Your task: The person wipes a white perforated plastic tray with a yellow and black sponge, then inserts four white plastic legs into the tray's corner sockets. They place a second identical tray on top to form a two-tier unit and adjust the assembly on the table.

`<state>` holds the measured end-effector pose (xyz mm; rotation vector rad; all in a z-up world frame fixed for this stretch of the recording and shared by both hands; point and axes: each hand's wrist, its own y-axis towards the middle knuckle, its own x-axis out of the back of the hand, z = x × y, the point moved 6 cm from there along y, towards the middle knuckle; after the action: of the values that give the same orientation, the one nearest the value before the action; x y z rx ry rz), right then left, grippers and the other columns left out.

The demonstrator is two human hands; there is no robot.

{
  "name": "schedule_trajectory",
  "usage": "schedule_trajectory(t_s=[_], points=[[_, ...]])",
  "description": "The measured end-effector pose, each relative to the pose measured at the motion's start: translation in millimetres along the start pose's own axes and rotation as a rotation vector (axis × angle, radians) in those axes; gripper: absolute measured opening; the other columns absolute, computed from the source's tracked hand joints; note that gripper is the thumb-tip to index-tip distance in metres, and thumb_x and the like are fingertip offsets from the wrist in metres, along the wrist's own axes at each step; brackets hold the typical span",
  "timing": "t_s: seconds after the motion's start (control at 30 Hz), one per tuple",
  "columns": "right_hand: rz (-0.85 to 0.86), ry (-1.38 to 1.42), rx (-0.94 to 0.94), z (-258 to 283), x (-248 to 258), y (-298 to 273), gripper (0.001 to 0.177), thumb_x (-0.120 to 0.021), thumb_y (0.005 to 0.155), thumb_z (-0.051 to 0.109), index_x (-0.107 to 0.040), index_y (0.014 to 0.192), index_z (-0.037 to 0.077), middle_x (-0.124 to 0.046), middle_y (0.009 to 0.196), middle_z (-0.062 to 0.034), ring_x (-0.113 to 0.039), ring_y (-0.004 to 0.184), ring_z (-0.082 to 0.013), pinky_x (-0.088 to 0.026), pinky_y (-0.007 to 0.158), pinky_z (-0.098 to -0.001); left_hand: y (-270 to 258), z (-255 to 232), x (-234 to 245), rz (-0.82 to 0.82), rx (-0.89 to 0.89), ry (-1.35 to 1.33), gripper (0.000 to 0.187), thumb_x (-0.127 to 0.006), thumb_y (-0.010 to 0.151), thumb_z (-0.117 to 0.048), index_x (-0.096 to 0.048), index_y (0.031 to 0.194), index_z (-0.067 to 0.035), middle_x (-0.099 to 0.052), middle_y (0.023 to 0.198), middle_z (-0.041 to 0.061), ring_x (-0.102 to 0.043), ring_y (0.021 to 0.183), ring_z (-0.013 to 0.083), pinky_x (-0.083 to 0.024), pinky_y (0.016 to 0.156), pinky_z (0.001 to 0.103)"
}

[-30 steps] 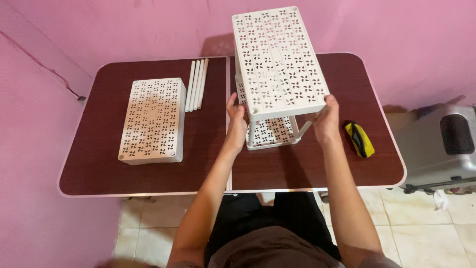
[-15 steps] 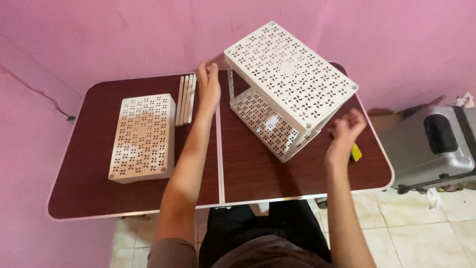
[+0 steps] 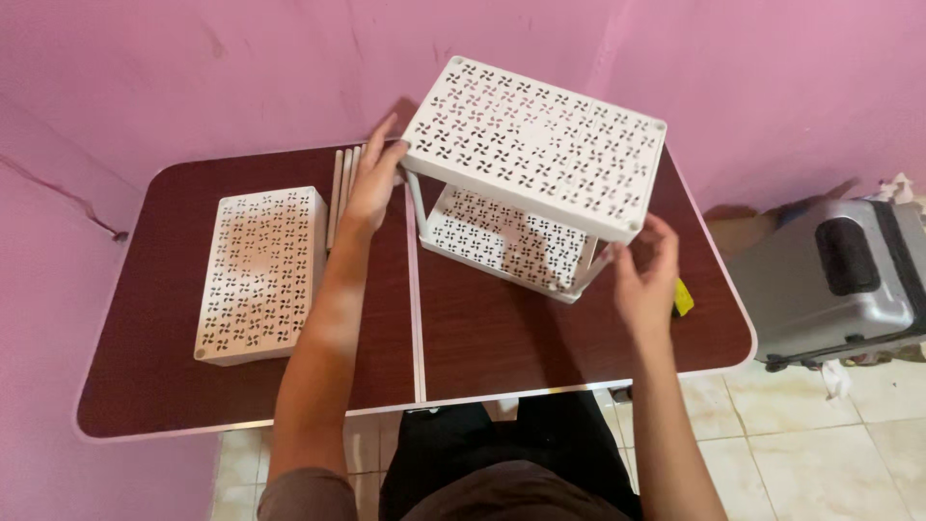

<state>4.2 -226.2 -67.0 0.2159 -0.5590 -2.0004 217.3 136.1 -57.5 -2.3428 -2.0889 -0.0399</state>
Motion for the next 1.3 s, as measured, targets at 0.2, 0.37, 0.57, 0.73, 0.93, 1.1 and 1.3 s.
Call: schedule_trajectory(t_s=[0.2,0.37,0.57,0.73,0.93,1.1,1.3], points=[[-0.08,0.096,-0.041,-72,12,89,0.04,-0.055,0.108,0.0,-0.047,0.147,-0.002,-0.061,0.137,-0.0144,-0.064,0.121,-0.0182,-0.06,0.101,-0.0326,-99,-20,-39,0.154,-0.096,0.041,0.066,-0.057,0.107,-0.023,-0.027,0.165,-0.021,-0.067,0.137,0.021,-0.063,0.126,0.0293,-0.049,0.109,0.05],[0.033,-0.066,0.05,-81,-5,134,0.056,-0.06,0.113,0.009,-0.035,0.162,-0.005,-0.048,0.159,-0.0241,-0.049,0.145,-0.0318,-0.044,0.117,-0.0413,-162,-7,-92,0.171,-0.061,0.004,0.093,-0.064,0.091,-0.014,-0.009,0.164,-0.027,-0.06,0.14,0.017,-0.057,0.131,0.0285,-0.06,0.098,0.049],[0.152,0.153,-0.492,-63,-15,54,0.065,-0.052,0.106,0.041,-0.045,0.153,-0.003,-0.05,0.158,-0.0212,-0.046,0.149,-0.0317,-0.035,0.123,-0.0466,-184,22,-119,0.343,-0.179,0.356,0.048,-0.065,0.103,-0.014,-0.056,0.15,-0.015,-0.079,0.125,0.012,-0.079,0.107,0.0186,-0.062,0.093,0.037],[0.282,0.553,-0.467,-44,-44,-31,0.076,-0.044,0.102,0.059,-0.042,0.151,0.001,-0.046,0.158,-0.0151,-0.04,0.148,-0.0282,-0.027,0.122,-0.0477,-99,25,-47,-0.199,-0.474,0.288,0.038,-0.054,0.109,-0.028,-0.058,0.138,-0.003,-0.062,0.121,0.016,-0.059,0.104,0.0193,-0.052,0.087,0.038],[0.122,0.612,-0.469,-67,-57,-55,0.072,-0.048,0.097,0.06,-0.046,0.146,0.006,-0.057,0.138,-0.0083,-0.052,0.124,-0.0212,-0.039,0.106,-0.0442,-63,52,-96,0.131,-0.155,-0.121,0.063,-0.035,0.111,-0.05,-0.048,0.151,-0.003,-0.055,0.13,0.022,-0.048,0.108,0.0259,-0.037,0.082,0.039],[0.058,0.695,-0.404,-82,-46,-42,0.051,-0.052,0.108,0.053,-0.054,0.124,0.004,-0.06,0.108,-0.007,-0.053,0.098,-0.0191,-0.041,0.089,-0.0391,-74,41,-103,0.106,-0.083,-0.23,0.072,-0.044,0.096,-0.044,-0.026,0.159,-0.015,-0.053,0.135,0.01,-0.054,0.11,0.0208,-0.048,0.08,0.037],[-0.018,0.657,-0.48,-72,-44,-38,0.046,-0.05,0.096,0.051,-0.058,0.12,0.012,-0.064,0.099,0.0015,-0.055,0.088,-0.0127,-0.042,0.077,-0.0329,-82,40,-105,0.028,-0.117,-0.367,0.076,-0.047,0.095,-0.032,-0.014,0.163,-0.021,-0.05,0.116,0.005,-0.057,0.105,0.0146,-0.056,0.081,0.034]])
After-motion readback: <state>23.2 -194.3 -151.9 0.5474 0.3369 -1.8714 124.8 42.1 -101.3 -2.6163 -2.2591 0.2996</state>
